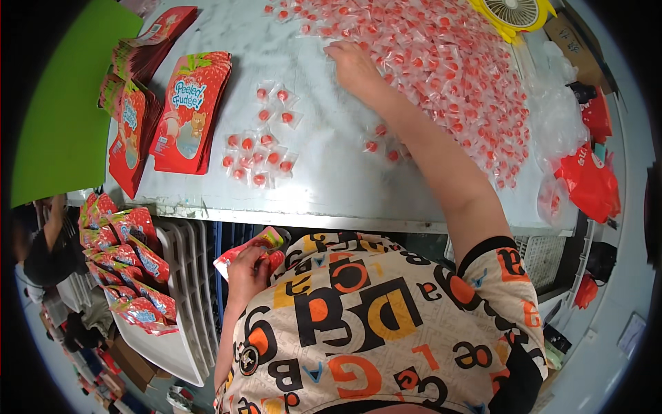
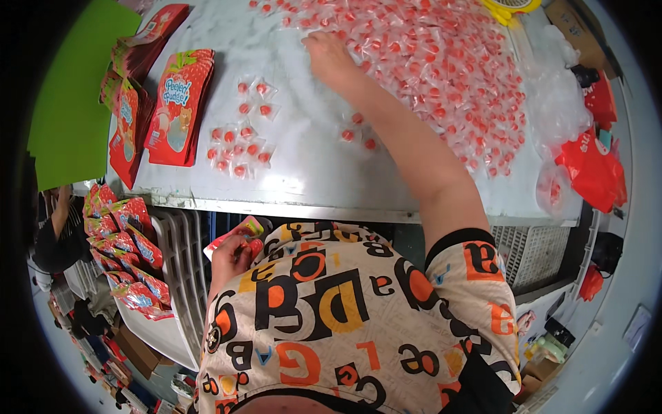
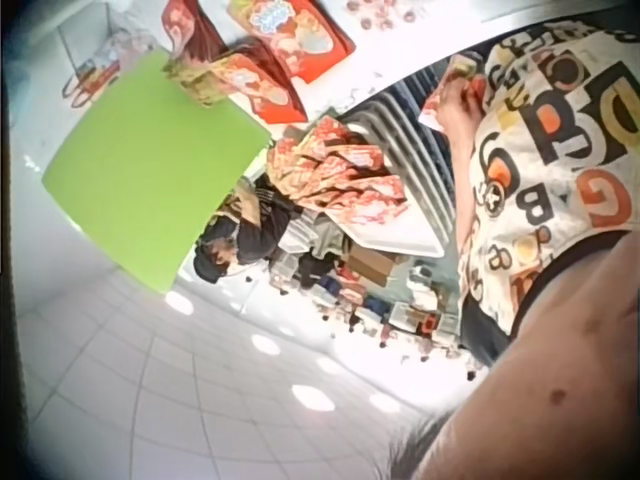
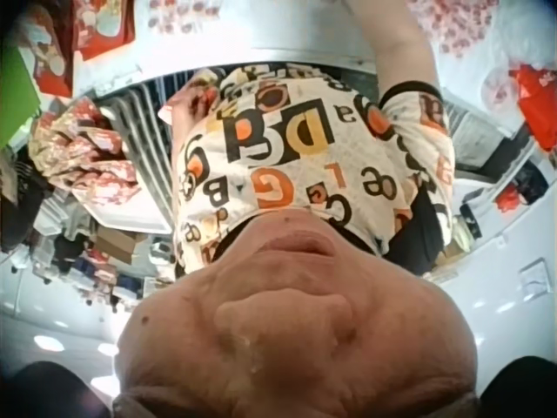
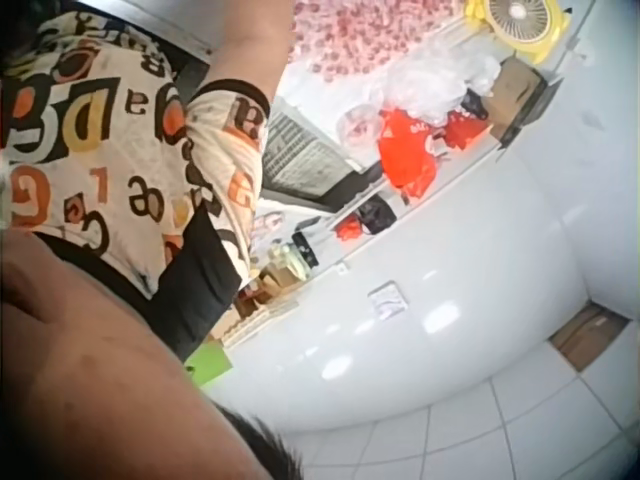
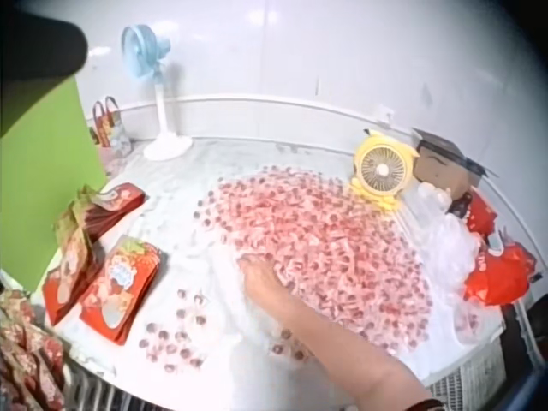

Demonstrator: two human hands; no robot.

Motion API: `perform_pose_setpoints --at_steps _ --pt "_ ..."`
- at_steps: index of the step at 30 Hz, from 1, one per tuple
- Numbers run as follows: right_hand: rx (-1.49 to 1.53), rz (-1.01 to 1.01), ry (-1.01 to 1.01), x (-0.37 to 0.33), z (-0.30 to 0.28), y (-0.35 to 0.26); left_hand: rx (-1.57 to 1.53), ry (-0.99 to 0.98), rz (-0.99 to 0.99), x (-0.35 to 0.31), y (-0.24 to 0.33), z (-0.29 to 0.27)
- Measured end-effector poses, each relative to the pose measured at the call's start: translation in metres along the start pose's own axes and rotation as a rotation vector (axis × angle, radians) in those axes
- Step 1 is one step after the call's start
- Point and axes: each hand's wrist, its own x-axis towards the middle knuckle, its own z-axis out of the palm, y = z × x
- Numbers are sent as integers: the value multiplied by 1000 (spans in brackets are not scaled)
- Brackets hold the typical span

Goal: Filling plastic pouches with individual candies and arranging them in a tray.

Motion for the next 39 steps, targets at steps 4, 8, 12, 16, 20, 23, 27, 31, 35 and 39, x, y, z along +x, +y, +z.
perform_pose_setpoints --at_steps 4,8,12,16,20,23,27,31,35,39 --pt "326 76 -52 4 -26 0 -37 41 3 -6 -13 3" --pt "242 127 20 -10 -73 5 -39 40 -16 -5 -3 -3" --pt "71 61 -191 -30 -70 2 -50 0 -28 -3 -8 -2" --pt "61 83 -218 -31 -55 -6 -2 4 32 -1 -8 -2" --pt "192 62 -193 -18 -60 -14 -2 -12 -8 -4 -9 0" --pt "229 214 -232 -19 -68 -15 6 -6 -15 -7 -6 -2" --pt "223 144 -217 -14 -56 -14 -10 -20 5 -2 -8 -1" --pt "450 309 -172 -11 -58 -19 -12 -26 8 -4 -8 -1" --pt "437 317 -120 -15 -56 -17 16 -31 25 -4 -5 -2" --pt "311 290 -205 -16 -57 -22 -6 -29 9 -6 -6 -2"
